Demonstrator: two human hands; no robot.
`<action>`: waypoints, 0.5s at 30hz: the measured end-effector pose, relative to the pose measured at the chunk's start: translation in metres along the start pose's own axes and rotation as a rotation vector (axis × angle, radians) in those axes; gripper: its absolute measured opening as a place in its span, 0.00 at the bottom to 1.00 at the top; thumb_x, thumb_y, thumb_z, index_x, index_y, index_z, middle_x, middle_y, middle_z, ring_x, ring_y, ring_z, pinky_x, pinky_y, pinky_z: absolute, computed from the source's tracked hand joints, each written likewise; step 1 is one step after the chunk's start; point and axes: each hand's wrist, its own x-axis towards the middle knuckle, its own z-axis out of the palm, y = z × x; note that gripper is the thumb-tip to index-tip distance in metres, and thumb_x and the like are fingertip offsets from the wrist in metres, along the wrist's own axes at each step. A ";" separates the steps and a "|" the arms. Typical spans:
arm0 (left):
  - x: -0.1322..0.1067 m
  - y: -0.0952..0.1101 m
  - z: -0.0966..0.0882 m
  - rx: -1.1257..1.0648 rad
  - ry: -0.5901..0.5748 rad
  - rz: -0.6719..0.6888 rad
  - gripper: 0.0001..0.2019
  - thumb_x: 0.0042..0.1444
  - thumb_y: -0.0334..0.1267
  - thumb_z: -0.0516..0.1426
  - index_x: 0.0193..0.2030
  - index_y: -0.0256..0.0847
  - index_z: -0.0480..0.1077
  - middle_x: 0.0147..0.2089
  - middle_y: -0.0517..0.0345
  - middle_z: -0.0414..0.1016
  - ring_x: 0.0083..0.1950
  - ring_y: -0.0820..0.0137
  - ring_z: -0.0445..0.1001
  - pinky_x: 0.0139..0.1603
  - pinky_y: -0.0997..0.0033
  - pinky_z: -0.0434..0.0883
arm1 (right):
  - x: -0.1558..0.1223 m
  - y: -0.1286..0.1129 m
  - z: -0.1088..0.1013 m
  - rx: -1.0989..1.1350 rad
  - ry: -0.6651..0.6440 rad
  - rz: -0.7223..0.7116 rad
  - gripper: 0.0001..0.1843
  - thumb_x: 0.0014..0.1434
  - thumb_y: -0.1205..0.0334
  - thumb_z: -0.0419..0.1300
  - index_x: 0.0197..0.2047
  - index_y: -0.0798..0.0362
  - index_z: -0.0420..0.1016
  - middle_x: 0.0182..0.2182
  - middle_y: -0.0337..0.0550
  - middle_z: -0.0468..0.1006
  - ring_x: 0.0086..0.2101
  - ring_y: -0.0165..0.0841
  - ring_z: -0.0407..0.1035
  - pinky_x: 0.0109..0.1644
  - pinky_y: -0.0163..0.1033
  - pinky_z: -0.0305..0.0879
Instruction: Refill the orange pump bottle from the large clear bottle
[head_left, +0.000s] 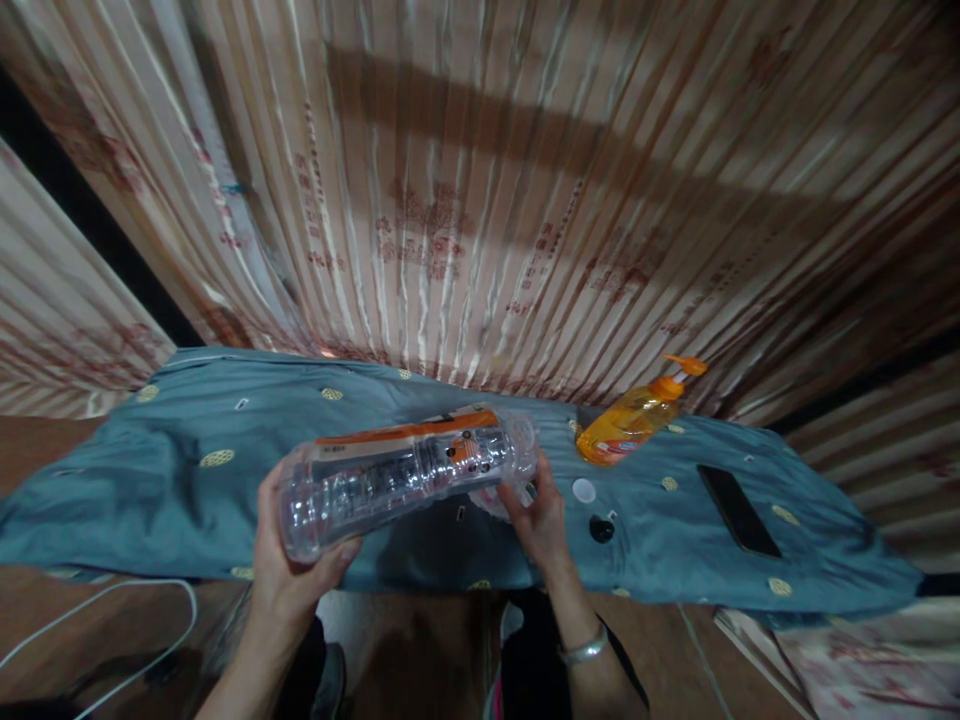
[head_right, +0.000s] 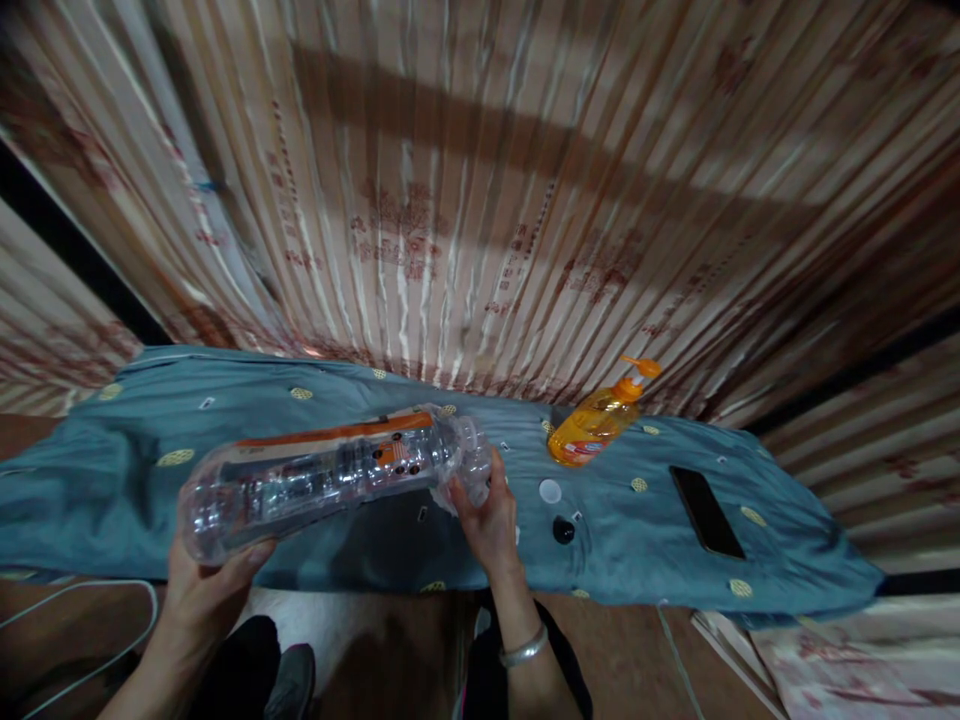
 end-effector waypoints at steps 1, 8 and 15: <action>-0.001 0.001 0.001 -0.003 -0.003 -0.002 0.52 0.35 0.58 0.82 0.70 0.51 0.76 0.70 0.48 0.81 0.67 0.46 0.80 0.60 0.55 0.82 | 0.000 0.000 0.000 0.000 0.001 -0.006 0.38 0.65 0.48 0.72 0.74 0.48 0.74 0.54 0.52 0.91 0.52 0.51 0.87 0.53 0.52 0.86; 0.003 -0.005 -0.003 -0.026 -0.008 0.022 0.51 0.36 0.56 0.83 0.70 0.51 0.76 0.70 0.51 0.82 0.65 0.51 0.81 0.57 0.62 0.82 | 0.000 0.001 0.000 0.004 0.006 -0.030 0.37 0.66 0.49 0.72 0.74 0.48 0.73 0.55 0.53 0.91 0.52 0.50 0.88 0.53 0.51 0.86; 0.012 -0.020 -0.019 -0.024 -0.070 -0.006 0.55 0.35 0.52 0.83 0.73 0.49 0.75 0.69 0.46 0.83 0.66 0.48 0.83 0.59 0.59 0.84 | -0.001 0.001 0.001 -0.012 0.017 -0.041 0.36 0.66 0.50 0.71 0.74 0.47 0.74 0.55 0.53 0.91 0.52 0.50 0.88 0.54 0.52 0.87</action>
